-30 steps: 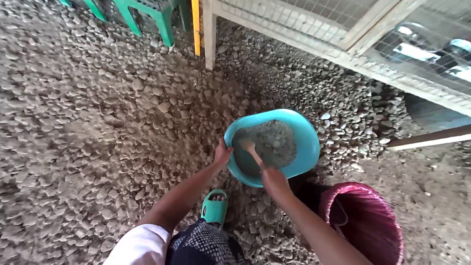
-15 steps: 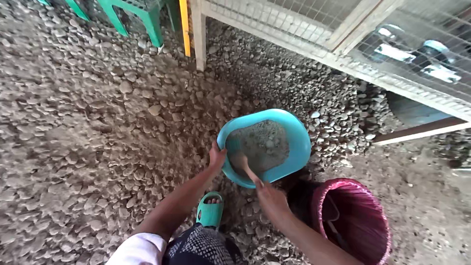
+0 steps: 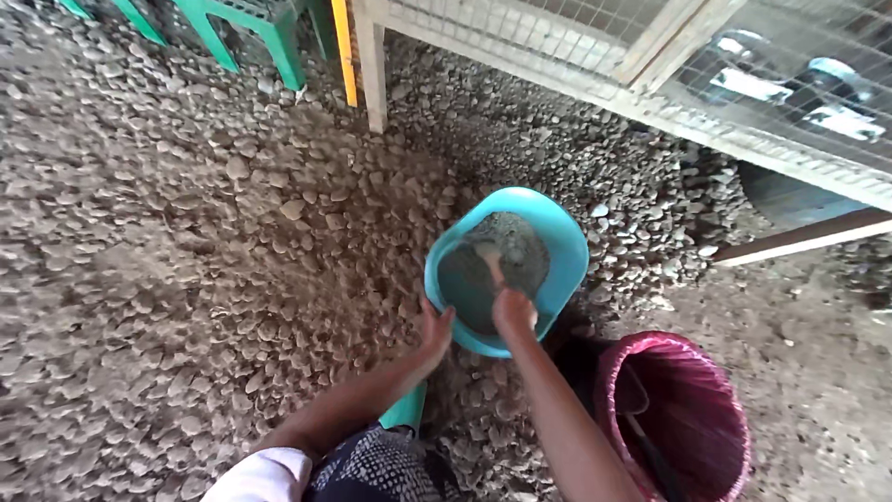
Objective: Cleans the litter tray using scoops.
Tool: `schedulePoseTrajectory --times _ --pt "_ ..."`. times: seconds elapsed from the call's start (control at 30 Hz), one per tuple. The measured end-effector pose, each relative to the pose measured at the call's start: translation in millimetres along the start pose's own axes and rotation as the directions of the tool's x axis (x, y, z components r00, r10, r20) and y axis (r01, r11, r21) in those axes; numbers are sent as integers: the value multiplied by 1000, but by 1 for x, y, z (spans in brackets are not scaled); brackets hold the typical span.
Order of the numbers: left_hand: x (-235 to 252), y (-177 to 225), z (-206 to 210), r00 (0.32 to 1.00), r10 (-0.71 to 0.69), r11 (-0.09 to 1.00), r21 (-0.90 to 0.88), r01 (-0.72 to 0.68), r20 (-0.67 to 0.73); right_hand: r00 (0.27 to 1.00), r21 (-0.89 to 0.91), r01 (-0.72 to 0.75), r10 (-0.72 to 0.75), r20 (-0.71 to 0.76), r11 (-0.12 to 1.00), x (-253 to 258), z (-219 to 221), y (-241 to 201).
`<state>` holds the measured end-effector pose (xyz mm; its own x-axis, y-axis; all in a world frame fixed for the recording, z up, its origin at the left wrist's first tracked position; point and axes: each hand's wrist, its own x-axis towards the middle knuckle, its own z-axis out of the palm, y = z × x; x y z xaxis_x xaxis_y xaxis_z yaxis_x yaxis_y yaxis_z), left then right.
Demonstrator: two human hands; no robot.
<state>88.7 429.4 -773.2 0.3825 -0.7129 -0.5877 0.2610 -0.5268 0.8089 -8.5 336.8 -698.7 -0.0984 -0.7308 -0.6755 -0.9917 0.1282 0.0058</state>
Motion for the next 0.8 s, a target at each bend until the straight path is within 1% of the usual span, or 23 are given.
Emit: schedulePoseTrajectory --times 0.03,0.1,0.17,0.23,0.27,0.33,0.4,0.47,0.5,0.57,0.67,0.8 --pt "-6 -1 1 999 -7 1000 14 7 45 1000 -7 -7 7 -11 1000 7 -10 1" --pt "2 -1 -5 998 -8 998 59 4 64 997 -50 73 -72 16 996 3 -25 -1" --pt "21 5 -16 1000 20 992 122 -23 24 976 -98 211 -204 72 973 -19 -15 -3" --pt "36 20 -25 1000 8 988 152 -12 28 946 -175 317 -298 125 932 -40 4 1" --pt "41 26 -28 999 0 987 161 -7 39 934 -222 354 -331 136 909 -46 13 9" --pt "47 33 -38 998 10 983 182 -21 62 905 -268 421 -379 195 867 -52 11 36" --pt "50 38 -50 996 28 976 213 -47 90 871 -330 480 -394 295 813 -59 0 71" --pt "59 37 -57 994 49 966 249 -71 94 845 -401 517 -378 378 756 -61 -6 94" --pt "64 37 -57 995 59 964 254 -78 81 844 -413 520 -376 382 747 -59 -4 97" --pt "72 38 -55 996 66 952 297 -80 57 859 -394 496 -372 351 774 -57 9 89" --pt "77 42 -52 997 67 934 349 -76 38 892 -315 437 -361 271 843 -57 22 60" --pt "79 45 -52 999 51 916 398 -51 10 927 -234 366 -332 174 901 -46 21 13"
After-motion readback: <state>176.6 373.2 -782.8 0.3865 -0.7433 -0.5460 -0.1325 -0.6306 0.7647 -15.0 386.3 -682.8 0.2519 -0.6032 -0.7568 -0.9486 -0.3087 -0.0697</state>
